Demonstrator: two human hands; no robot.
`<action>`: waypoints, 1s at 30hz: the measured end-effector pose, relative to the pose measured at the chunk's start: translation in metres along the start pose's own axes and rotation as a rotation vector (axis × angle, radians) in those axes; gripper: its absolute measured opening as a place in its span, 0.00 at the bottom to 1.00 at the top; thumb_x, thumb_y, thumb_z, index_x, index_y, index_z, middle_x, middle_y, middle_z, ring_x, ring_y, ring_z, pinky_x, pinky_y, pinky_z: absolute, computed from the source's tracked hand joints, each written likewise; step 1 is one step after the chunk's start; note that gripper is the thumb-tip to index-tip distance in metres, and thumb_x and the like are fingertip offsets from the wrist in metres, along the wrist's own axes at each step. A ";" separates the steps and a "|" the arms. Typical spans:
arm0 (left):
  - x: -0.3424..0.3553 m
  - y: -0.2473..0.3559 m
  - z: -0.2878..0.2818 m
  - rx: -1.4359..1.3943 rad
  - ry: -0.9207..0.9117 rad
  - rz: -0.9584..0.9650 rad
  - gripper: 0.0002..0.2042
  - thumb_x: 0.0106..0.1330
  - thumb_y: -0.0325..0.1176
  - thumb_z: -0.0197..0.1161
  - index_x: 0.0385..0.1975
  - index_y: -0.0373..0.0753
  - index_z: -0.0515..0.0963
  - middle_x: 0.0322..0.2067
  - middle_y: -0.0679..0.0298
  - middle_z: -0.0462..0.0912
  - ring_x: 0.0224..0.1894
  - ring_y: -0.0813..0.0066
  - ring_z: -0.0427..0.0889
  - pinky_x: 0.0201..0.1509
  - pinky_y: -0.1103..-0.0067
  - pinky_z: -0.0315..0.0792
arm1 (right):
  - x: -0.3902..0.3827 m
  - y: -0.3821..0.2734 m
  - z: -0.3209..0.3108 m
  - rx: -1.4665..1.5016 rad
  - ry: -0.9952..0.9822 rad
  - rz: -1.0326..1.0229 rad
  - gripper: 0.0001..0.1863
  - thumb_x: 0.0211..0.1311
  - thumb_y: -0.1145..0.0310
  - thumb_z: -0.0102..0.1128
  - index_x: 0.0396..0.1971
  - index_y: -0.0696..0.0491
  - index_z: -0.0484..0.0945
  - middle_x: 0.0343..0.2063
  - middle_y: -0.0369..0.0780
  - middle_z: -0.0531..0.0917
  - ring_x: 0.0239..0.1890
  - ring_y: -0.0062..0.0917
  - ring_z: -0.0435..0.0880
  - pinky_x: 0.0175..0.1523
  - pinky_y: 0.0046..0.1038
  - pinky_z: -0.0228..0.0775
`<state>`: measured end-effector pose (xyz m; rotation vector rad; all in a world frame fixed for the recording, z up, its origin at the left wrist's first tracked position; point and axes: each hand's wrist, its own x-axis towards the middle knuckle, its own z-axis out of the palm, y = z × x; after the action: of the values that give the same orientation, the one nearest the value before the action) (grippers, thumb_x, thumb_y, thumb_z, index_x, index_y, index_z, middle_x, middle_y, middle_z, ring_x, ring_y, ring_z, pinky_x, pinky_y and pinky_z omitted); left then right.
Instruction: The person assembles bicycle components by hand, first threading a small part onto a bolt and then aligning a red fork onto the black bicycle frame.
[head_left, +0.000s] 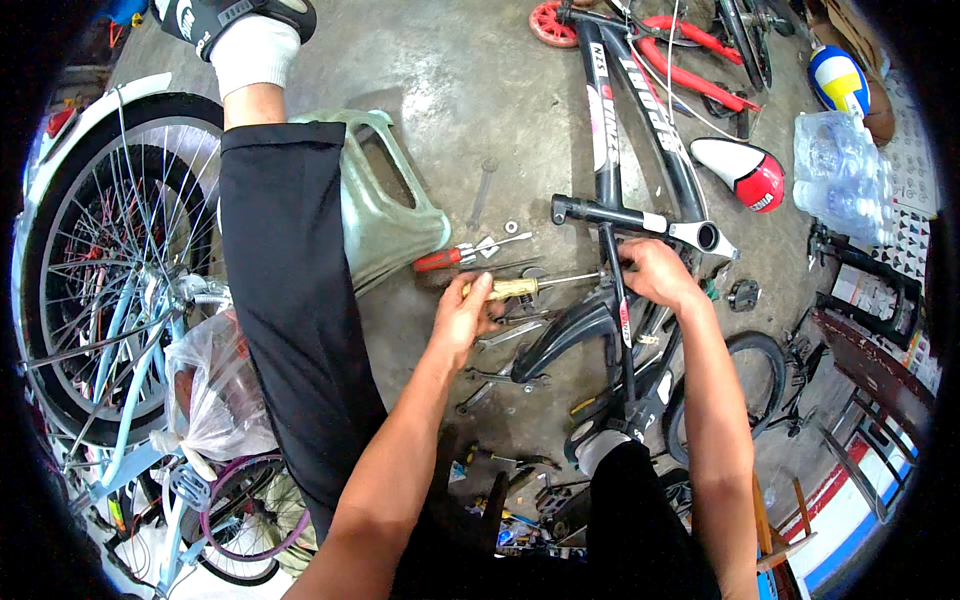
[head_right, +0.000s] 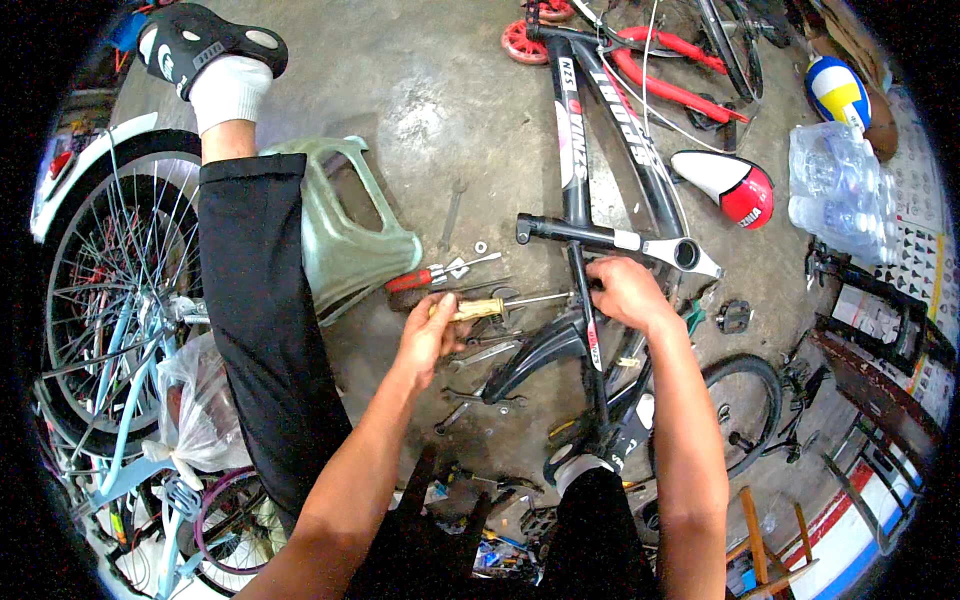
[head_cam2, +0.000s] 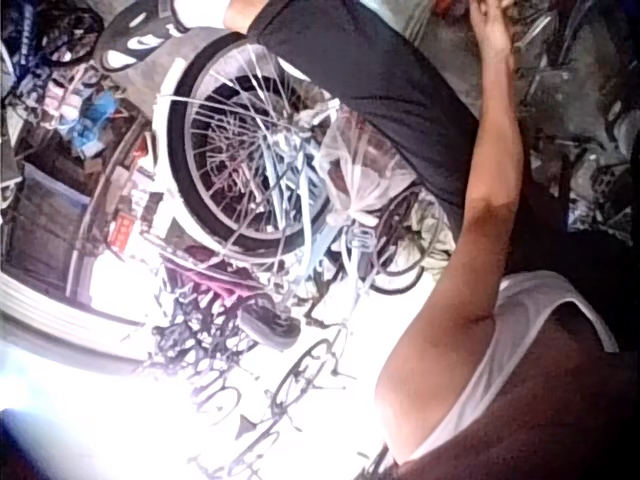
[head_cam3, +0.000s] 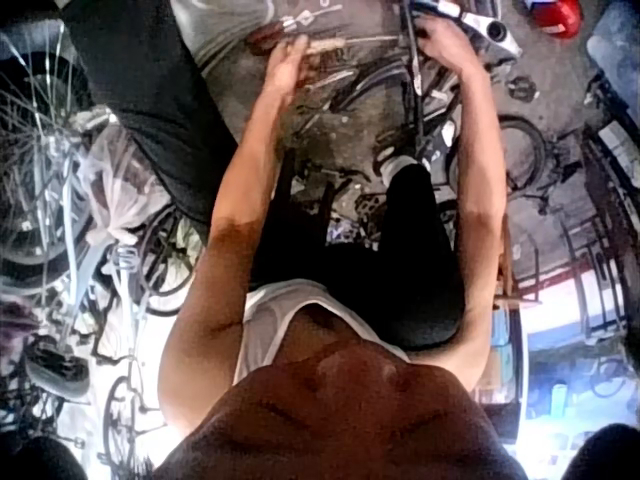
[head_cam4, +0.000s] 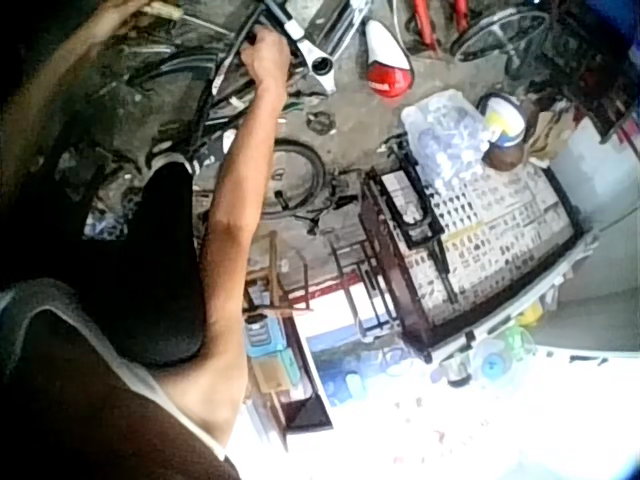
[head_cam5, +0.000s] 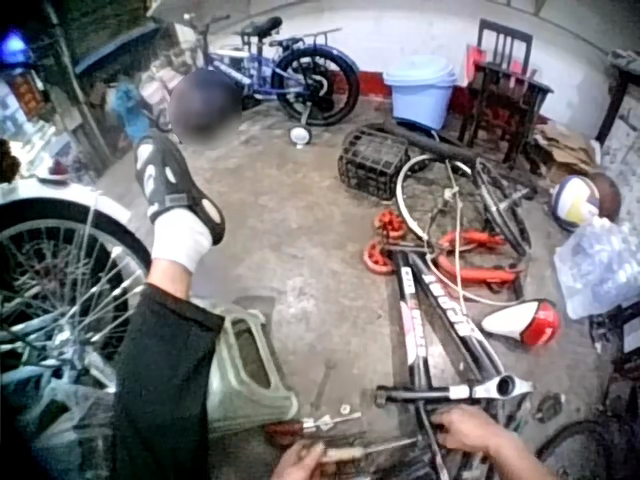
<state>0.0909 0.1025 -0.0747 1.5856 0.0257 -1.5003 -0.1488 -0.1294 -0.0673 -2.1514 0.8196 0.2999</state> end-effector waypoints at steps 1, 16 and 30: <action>0.000 0.001 0.000 0.103 0.032 -0.112 0.25 0.78 0.49 0.55 0.63 0.36 0.67 0.43 0.59 0.81 0.29 0.74 0.77 0.42 0.68 0.84 | 0.000 0.000 0.001 -0.005 0.019 -0.008 0.11 0.52 0.70 0.66 0.35 0.59 0.83 0.35 0.51 0.85 0.42 0.51 0.83 0.49 0.44 0.75; 0.000 0.014 0.000 -0.162 0.011 -0.042 0.21 0.78 0.51 0.55 0.59 0.41 0.68 0.34 0.66 0.77 0.26 0.80 0.73 0.28 0.77 0.75 | -0.004 -0.007 0.001 -0.011 0.014 0.076 0.10 0.51 0.71 0.63 0.32 0.59 0.81 0.32 0.52 0.83 0.40 0.53 0.82 0.47 0.46 0.74; 0.007 0.008 -0.004 0.223 0.020 -0.128 0.26 0.77 0.43 0.58 0.69 0.46 0.58 0.23 0.73 0.68 0.20 0.82 0.65 0.24 0.74 0.71 | -0.005 -0.011 -0.001 -0.021 0.042 0.051 0.09 0.52 0.70 0.62 0.31 0.59 0.81 0.34 0.52 0.84 0.42 0.53 0.82 0.47 0.48 0.74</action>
<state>0.1009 0.0967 -0.0761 1.8057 -0.0298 -1.6314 -0.1457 -0.1227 -0.0581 -2.1659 0.8997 0.2911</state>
